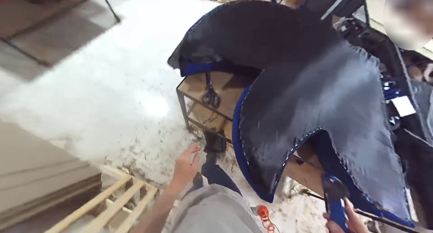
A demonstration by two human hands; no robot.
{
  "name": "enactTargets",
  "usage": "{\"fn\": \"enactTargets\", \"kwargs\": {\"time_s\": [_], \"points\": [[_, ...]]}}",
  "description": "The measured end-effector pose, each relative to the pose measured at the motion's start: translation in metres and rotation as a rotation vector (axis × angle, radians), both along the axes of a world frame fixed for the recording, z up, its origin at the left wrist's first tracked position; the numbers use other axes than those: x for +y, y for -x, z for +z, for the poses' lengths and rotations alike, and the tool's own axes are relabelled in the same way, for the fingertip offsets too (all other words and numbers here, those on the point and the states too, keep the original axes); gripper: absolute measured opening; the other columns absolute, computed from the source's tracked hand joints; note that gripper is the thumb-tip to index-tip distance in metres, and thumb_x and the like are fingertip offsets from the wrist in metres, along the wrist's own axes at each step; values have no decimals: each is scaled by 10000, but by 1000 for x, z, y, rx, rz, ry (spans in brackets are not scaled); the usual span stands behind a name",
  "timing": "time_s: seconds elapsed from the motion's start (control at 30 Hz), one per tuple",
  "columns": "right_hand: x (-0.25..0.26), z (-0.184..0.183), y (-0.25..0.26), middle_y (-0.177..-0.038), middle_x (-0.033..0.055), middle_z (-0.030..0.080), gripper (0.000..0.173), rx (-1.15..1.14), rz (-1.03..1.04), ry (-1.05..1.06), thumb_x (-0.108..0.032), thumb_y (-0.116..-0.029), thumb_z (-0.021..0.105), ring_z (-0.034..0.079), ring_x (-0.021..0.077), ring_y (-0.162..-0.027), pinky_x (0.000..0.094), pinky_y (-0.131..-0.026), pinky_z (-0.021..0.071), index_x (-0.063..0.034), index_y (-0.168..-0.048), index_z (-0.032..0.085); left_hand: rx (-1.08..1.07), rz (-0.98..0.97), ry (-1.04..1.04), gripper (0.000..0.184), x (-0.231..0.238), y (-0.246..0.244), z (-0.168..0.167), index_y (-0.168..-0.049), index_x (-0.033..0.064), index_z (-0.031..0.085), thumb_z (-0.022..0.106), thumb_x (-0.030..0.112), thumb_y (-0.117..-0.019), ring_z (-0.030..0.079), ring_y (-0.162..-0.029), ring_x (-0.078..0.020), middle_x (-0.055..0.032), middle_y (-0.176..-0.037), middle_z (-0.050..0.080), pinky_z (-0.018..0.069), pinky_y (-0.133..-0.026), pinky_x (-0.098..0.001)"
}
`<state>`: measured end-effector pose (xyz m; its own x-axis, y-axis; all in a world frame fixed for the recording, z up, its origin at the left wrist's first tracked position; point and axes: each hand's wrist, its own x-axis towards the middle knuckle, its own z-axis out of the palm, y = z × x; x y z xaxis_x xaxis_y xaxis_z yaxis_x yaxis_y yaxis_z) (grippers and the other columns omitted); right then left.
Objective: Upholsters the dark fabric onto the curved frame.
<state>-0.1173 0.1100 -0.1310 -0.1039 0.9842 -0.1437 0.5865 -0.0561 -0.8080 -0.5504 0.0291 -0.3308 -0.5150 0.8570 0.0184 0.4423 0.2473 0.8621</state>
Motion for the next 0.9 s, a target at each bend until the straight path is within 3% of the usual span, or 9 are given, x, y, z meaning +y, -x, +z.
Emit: {"fn": "enactTargets", "kwargs": {"time_s": [0.07, 0.1, 0.2, 0.33, 0.43, 0.63, 0.7, 0.77, 0.9], "points": [[22, -12, 21, -1324, 183, 662, 703, -158, 40, -50, -110, -896, 703, 700, 133, -1064, 341, -927, 591, 37, -1527, 431, 36, -111, -119, 346, 48, 2, 16, -1313, 20, 662, 546, 181, -1030, 704, -1144, -145, -68, -1191, 753, 564, -1038, -391], [33, -19, 34, -1320, 200, 669, 682, -252, 61, -72, -139, -885, 733, 705, 210, -1087, 428, -943, 586, -6, -1508, 490, 64, -159, -169, 323, 69, 4, 27, -1290, 24, 678, 555, 172, -1031, 702, -1148, -138, -62, -1187, 755, 566, -1040, -382], [70, -38, 84, -1164, 220, 716, 619, -442, 130, -157, -225, -865, 760, 708, 394, -993, 641, -830, 553, -115, -1454, 603, 247, -229, -209, 297, 131, 32, 71, -1242, 46, 711, 551, 196, -1042, 696, -1155, -173, -73, -1194, 748, 562, -1034, -404], [93, -59, 150, -1110, 158, 740, 566, -436, 183, -201, -292, -861, 744, 719, 369, -967, 606, -768, 569, -218, -1414, 654, 532, -246, -155, 367, 212, 100, 124, -1241, 51, 714, 466, 265, -1077, 710, -1122, -206, -90, -1178, 752, 566, -1004, -431], [102, -74, 188, -1116, 138, 741, 556, -425, 144, -255, -290, -854, 733, 718, 351, -964, 553, -759, 583, -220, -1401, 665, 699, -348, -170, 344, 295, 120, 143, -1269, 80, 705, 492, 260, -1067, 701, -1135, -238, -84, -1179, 753, 551, -1004, -464], [125, -85, 233, -1110, 201, 728, 654, -574, -33, -253, -317, -852, 718, 704, 412, -960, 575, -787, 567, -88, -1451, 593, 896, -718, -71, 492, 464, 92, 111, -1436, 141, 588, 643, 198, -950, 508, -1402, -307, -91, -1478, 582, 420, -1123, -544], [130, -87, 246, -1132, 233, 712, 652, -628, -107, -232, -324, -871, 709, 691, 451, -988, 608, -799, 555, -83, -1462, 578, 924, -848, -116, 455, 506, 82, 93, -1374, 130, 626, 658, 176, -923, 553, -1332, -330, -118, -1419, 608, 468, -1050, -546], [129, -89, 263, -1187, 252, 692, 634, -693, -199, -217, -328, -888, 701, 674, 469, -1042, 626, -829, 539, -91, -1464, 582, 928, -961, -196, 300, 534, 75, 83, -1251, 113, 688, 592, 164, -971, 601, -1235, -346, -138, -1295, 654, 506, -969, -529], [126, -70, 294, -1302, 246, 645, 597, -775, -347, -94, -389, -922, 668, 597, 486, -1205, 655, -956, 481, -115, -1448, 601, 826, -1090, -278, 255, 552, 82, 81, -1121, 75, 744, 550, 203, -1016, 646, -1139, -346, -154, -1174, 689, 541, -923, -503]]}}
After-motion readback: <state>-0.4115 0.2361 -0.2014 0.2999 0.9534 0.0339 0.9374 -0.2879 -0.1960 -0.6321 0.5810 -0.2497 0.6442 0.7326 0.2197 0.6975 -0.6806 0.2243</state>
